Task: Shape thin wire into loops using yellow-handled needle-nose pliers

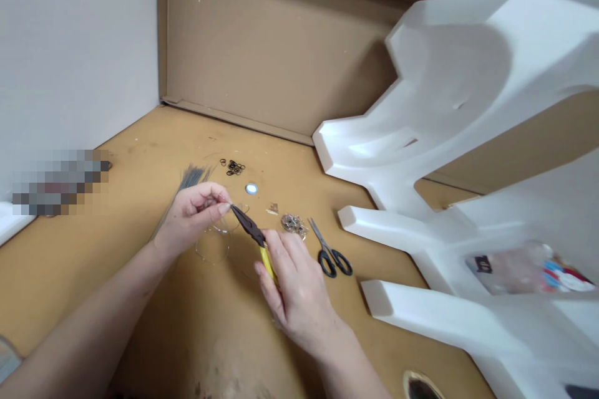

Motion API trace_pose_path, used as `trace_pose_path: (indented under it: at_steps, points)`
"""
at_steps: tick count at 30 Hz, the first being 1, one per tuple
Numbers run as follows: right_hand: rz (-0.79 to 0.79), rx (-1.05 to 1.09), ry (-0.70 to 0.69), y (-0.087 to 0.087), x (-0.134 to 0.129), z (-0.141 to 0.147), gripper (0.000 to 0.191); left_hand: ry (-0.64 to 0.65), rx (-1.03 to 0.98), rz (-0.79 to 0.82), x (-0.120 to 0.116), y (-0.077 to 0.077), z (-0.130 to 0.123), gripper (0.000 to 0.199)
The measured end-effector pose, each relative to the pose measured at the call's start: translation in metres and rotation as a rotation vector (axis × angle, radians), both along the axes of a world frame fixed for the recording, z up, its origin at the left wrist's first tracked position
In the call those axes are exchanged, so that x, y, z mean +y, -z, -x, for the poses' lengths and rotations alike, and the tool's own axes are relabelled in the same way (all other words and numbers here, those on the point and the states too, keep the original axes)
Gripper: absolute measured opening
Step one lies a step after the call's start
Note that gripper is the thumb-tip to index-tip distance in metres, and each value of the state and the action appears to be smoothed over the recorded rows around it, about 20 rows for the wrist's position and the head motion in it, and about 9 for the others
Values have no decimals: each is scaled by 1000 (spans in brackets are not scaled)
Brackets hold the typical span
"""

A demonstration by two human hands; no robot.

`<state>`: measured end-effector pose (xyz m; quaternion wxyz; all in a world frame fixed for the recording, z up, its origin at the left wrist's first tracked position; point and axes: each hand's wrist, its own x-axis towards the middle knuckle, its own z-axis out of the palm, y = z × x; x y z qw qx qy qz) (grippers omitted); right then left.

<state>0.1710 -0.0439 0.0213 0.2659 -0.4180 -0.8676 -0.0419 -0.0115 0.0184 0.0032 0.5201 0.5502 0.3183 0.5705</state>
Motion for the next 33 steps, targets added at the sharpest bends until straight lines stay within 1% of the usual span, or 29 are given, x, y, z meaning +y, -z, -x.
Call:
trace_pose_path:
  at_steps: [5,10,13,17,21,24,28,31,33]
  points:
    - [-56,-83,28,-1,1,-2,28,39,22,5,3,0,3,13]
    - [-162,-179,35,-2,1,-4,27,60,50,-23,5,-2,5,12]
    - [-196,-223,51,-2,2,-4,27,84,88,-26,8,-3,8,12]
    - [-217,-255,56,-1,3,-3,25,151,140,24,11,-7,14,12]
    - [-209,-278,56,0,4,-2,26,186,163,81,14,-8,17,12]
    - [-141,-237,60,0,4,-2,27,178,146,104,16,-5,15,11]
    - [20,-114,66,0,5,-3,27,137,115,104,18,1,12,12]
    - [125,-14,43,-2,5,-6,26,114,106,99,18,2,11,12]
    - [166,48,25,-2,5,-7,25,99,99,83,18,2,10,12]
